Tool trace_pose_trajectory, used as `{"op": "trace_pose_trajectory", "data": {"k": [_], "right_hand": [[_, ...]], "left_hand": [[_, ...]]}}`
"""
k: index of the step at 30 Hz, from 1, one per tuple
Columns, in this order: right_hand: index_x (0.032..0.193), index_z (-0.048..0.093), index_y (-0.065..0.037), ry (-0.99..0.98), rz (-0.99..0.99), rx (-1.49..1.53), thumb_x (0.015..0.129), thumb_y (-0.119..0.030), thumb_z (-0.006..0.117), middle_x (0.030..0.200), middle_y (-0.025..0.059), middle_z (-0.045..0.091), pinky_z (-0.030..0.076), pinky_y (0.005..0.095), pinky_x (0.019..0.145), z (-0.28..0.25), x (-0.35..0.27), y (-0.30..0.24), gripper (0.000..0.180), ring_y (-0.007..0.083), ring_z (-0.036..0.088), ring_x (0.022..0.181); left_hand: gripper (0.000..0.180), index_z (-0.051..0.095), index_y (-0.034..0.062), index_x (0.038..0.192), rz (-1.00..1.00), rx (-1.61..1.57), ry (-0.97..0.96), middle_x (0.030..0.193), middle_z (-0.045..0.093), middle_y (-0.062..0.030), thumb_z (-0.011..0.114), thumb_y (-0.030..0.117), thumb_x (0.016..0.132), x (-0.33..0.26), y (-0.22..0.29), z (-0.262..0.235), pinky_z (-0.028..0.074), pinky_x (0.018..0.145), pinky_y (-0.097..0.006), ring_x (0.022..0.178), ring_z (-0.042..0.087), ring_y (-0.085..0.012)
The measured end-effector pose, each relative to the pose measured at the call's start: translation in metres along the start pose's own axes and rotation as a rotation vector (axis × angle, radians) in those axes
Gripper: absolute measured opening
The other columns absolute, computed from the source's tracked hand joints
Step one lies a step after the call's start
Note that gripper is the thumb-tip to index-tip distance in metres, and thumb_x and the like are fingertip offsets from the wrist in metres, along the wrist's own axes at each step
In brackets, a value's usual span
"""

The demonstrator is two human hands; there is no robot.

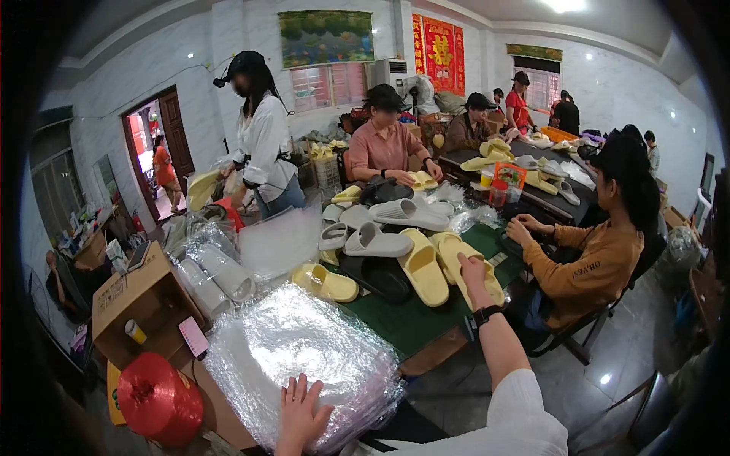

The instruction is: Packing manufactured foam sandals into plastic bags and preparing them for shipping.

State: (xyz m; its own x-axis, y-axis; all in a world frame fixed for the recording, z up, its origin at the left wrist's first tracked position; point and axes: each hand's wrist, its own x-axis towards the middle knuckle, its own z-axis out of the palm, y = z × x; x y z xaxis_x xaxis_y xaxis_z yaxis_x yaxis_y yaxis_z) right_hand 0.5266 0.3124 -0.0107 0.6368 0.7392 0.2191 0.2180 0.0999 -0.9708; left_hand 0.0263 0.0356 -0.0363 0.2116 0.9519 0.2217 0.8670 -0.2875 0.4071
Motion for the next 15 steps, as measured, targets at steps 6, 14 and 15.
{"op": "trace_pose_trajectory", "data": {"k": [6, 14, 15], "right_hand": [[0.060, 0.050, -0.006, 0.028, -0.123, 0.136, 0.093, -0.033, 0.071, 0.058, -0.0011, 0.048, 0.035, 0.0307, 0.052, -0.029, -0.039, -0.075, 0.047, 0.0078, 0.043, 0.055], [0.086, 0.063, -0.005, -0.293, -0.188, 0.385, 0.100, -0.025, 0.064, 0.066, -0.0067, 0.053, 0.031, 0.0209, 0.049, -0.036, -0.133, -0.168, 0.024, 0.0017, 0.043, 0.054], [0.089, 0.064, -0.004, -0.375, -0.194, 0.405, 0.099, -0.024, 0.064, 0.067, -0.0067, 0.053, 0.031, 0.0209, 0.048, -0.030, -0.152, -0.183, 0.023, 0.0018, 0.043, 0.053]], "left_hand": [[0.062, 0.054, 0.0184, 0.142, -0.006, -0.004, 0.006, 0.158, 0.034, -0.0219, 0.060, 0.051, 0.090, -0.001, -0.003, -0.003, 0.014, 0.120, -0.059, 0.147, 0.025, -0.0441], [0.063, 0.056, 0.0178, 0.140, 0.029, -0.023, 0.064, 0.156, 0.036, -0.0207, 0.062, 0.053, 0.089, -0.001, -0.004, 0.002, 0.017, 0.118, -0.060, 0.145, 0.027, -0.0448], [0.062, 0.057, 0.0174, 0.140, 0.036, -0.014, 0.075, 0.156, 0.037, -0.0211, 0.062, 0.053, 0.089, -0.001, -0.006, 0.002, 0.018, 0.118, -0.060, 0.145, 0.028, -0.0450]]}}
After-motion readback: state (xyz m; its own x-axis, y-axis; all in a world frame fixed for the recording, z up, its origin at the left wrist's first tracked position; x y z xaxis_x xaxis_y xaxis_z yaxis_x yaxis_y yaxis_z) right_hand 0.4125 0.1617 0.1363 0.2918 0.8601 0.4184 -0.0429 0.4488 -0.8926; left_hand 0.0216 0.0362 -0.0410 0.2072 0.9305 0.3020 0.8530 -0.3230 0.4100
